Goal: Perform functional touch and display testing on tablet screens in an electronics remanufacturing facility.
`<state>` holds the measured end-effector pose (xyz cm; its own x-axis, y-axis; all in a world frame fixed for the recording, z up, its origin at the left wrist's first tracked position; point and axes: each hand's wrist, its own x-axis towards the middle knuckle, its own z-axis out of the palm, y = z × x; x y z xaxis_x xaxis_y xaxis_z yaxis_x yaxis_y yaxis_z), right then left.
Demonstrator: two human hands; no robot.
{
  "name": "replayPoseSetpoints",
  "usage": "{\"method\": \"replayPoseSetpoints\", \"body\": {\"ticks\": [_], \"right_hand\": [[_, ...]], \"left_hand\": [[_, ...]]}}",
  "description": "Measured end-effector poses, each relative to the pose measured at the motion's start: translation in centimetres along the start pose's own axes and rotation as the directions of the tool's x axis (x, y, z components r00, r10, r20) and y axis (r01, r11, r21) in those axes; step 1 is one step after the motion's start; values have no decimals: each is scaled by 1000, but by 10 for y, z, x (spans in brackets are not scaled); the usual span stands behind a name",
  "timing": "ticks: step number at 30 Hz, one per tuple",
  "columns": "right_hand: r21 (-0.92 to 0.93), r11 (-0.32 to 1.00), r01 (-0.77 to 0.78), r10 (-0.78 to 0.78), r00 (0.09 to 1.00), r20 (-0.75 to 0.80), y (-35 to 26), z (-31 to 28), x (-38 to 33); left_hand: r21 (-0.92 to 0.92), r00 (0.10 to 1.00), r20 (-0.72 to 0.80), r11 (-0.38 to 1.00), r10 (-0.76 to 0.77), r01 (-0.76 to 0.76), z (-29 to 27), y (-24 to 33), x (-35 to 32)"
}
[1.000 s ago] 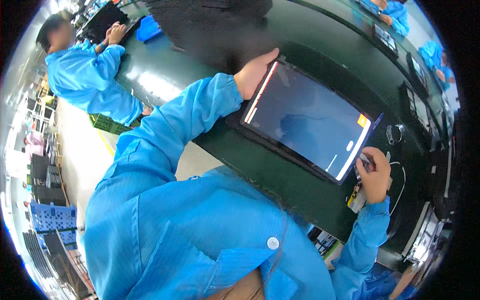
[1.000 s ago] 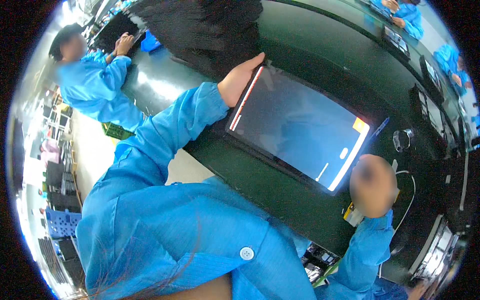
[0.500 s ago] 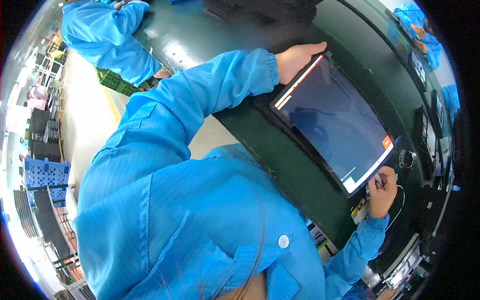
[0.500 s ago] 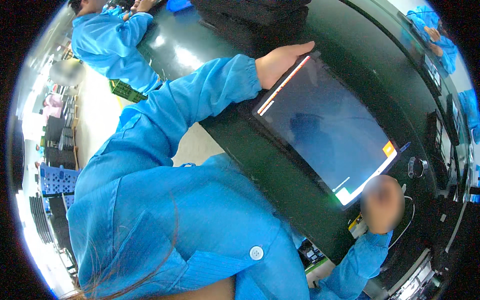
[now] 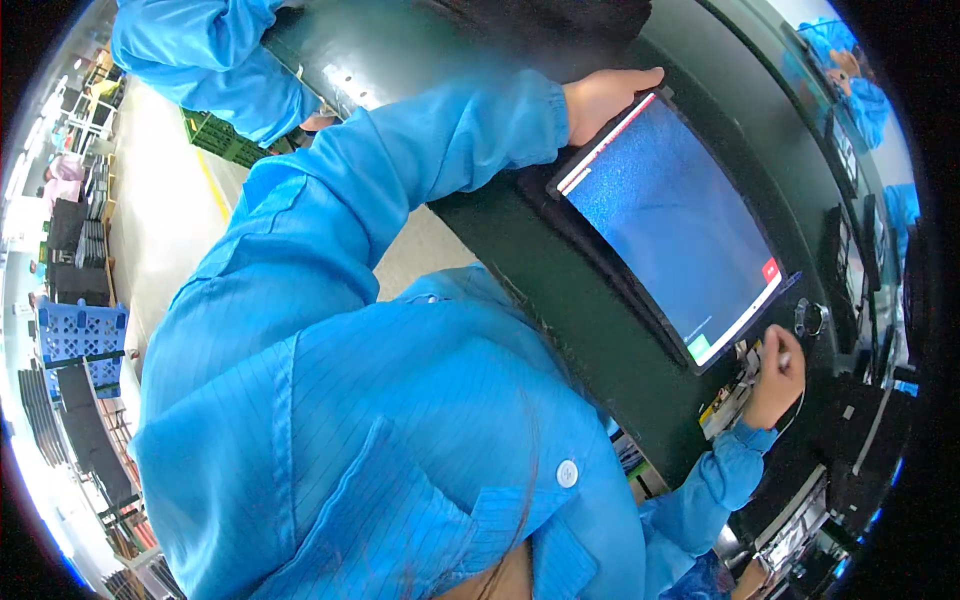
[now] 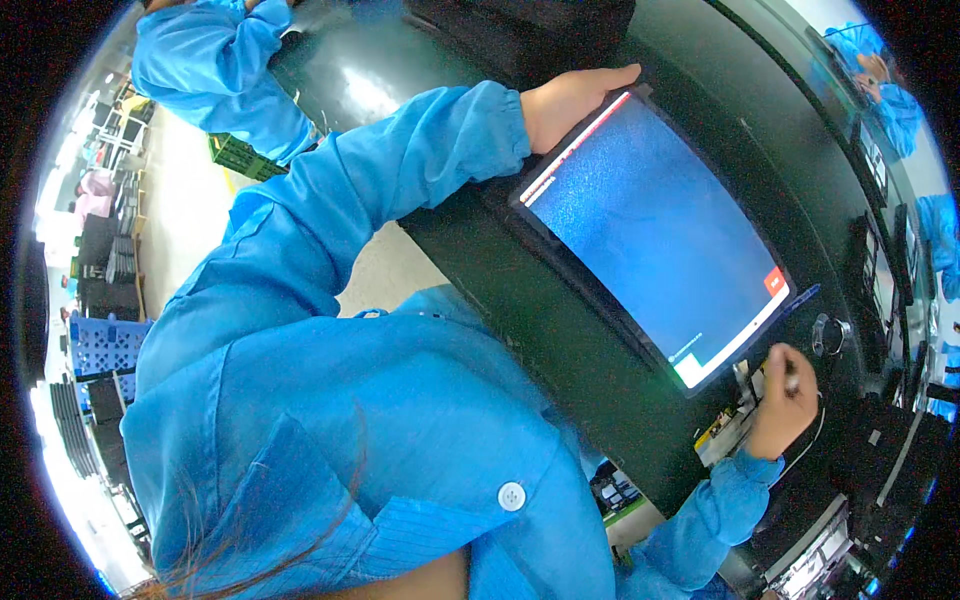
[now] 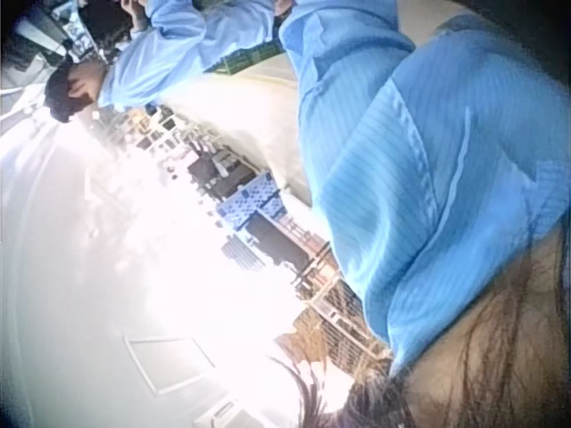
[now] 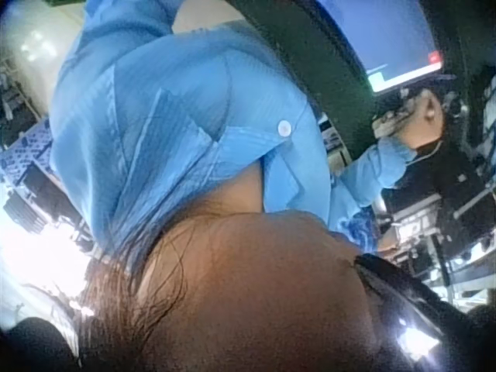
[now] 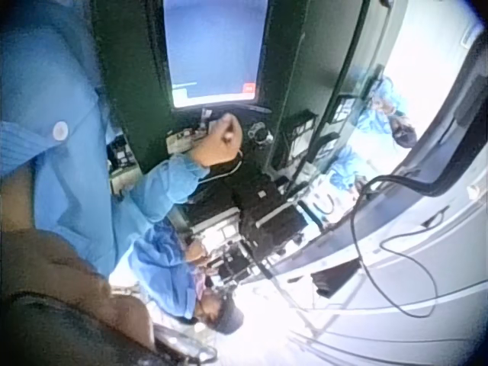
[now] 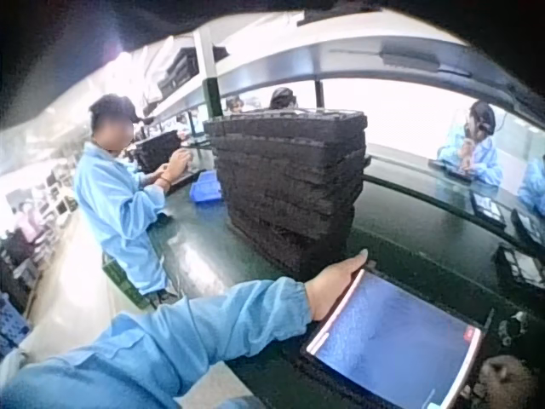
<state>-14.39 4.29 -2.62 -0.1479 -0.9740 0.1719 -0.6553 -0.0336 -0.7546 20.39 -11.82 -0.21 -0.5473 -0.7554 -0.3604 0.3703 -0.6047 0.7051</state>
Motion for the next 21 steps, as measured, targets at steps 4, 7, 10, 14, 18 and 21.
{"method": "replayPoseSetpoints", "body": {"ticks": [4,7,10,14,18,21], "right_hand": [[-473,878,72,-180,966,-187,-18,-11,11],[-511,847,147,-312,916,-253,-46,-10,-2],[-294,911,289,-330,938,-104,-70,8,-15],[-305,901,310,-294,951,96,-83,25,-23],[-227,944,238,-228,971,68,-77,22,-19],[-25,999,43,-42,999,19,-45,-22,-23]], "left_hand": [[-12,995,88,999,-51,52,-13,-3,15],[44,1000,9,999,2,-3,-15,-5,22],[-38,994,98,998,-52,56,-13,-2,16],[-57,995,80,997,-55,60,-12,-1,15],[-35,998,55,999,-25,27,-19,-2,21],[1,999,17,999,-49,49,-14,-6,29]]}}
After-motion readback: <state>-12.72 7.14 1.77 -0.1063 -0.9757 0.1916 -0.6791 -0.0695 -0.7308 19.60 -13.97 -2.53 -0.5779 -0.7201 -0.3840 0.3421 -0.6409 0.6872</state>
